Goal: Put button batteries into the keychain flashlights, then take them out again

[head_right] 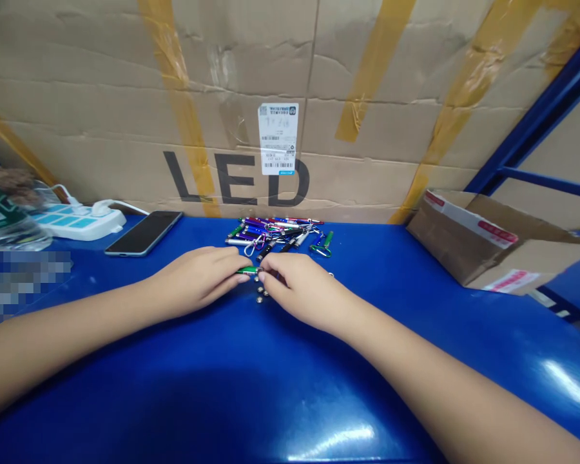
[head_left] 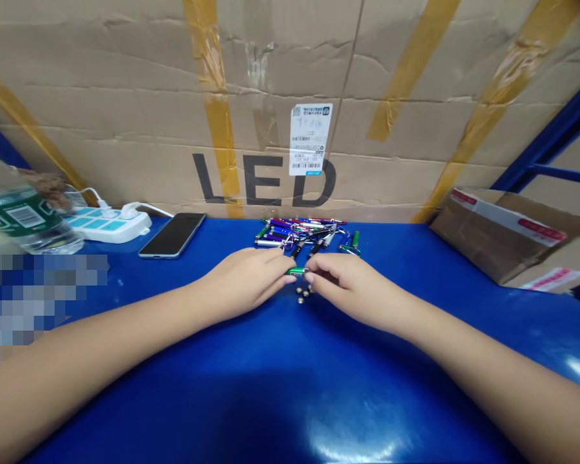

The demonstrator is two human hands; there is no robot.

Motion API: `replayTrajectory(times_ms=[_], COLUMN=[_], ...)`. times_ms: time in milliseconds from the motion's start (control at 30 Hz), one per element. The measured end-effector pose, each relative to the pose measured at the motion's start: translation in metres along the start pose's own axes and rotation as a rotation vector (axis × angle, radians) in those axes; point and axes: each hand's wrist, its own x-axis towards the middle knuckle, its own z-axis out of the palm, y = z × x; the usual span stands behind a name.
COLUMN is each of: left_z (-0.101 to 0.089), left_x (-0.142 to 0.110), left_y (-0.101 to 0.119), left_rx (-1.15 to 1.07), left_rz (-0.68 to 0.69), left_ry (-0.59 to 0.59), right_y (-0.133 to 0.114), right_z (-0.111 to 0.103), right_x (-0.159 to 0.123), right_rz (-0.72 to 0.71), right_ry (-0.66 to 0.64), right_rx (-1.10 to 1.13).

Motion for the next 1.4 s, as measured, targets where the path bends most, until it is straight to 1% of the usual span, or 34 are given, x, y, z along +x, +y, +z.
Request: replayTrajectory(times_ms=[100,233,367,433,500,600,667,767,900,1000,1100,1200,1267,1333,1400], left_z=[0.001,-0.003,-0.004,-0.003,-0.001,0.002,0.005,0.006,0.007,0.007,0.005,0.003,0.003,0.004,0.006], left_x=[0.001,0.003,0.005,0.007,0.008,0.009,0.008,0.006,0.001,-0.002,-0.001,0.000,-0.001,-0.002,-0.003], left_y=[-0.003,-0.006,-0.009,-0.010,-0.010,-0.009,-0.007,-0.006,-0.003,-0.001,0.001,0.004,0.005,0.004,0.004], left_rx=[-0.120,-0.312,-0.495,-0.573,-0.608,-0.588,-0.554,-0.517,-0.469,-0.449,-0.521,-0.602,-0.567,-0.493,-0.433], left_rz=[-0.002,-0.019,-0.026,-0.040,-0.056,-0.109,-0.132,-0.124,-0.150,-0.154,-0.170,-0.208,-0.220,-0.220,-0.194], left_ry=[-0.061,-0.122,-0.147,-0.163,-0.149,-0.044,0.011,-0.003,-0.056,-0.081,-0.090,-0.091,-0.053,0.018,0.069], right_y=[0.003,0.009,0.012,0.012,0.012,0.011,0.010,0.008,0.007,0.006,0.005,0.001,0.000,0.000,0.001], right_z=[0.003,0.005,0.004,0.002,0.000,-0.003,-0.003,-0.001,0.002,0.004,0.003,-0.001,-0.002,-0.002,0.000], right_x=[0.002,0.004,0.006,0.005,0.005,0.005,0.005,0.004,0.002,0.001,-0.001,-0.002,-0.002,-0.002,-0.002], right_rz=[-0.052,-0.120,-0.146,-0.187,-0.211,-0.164,-0.122,-0.128,-0.221,-0.324,-0.446,-0.501,-0.469,-0.404,-0.346], right_ry=[0.003,0.000,0.008,0.014,0.035,0.057,0.035,-0.015,-0.032,0.037,0.135,0.157,0.154,0.143,0.121], right_rx=[-0.067,-0.074,-0.078,-0.113,-0.174,-0.223,-0.190,-0.177,-0.315,-0.493,-0.692,-0.792,-0.762,-0.657,-0.543])
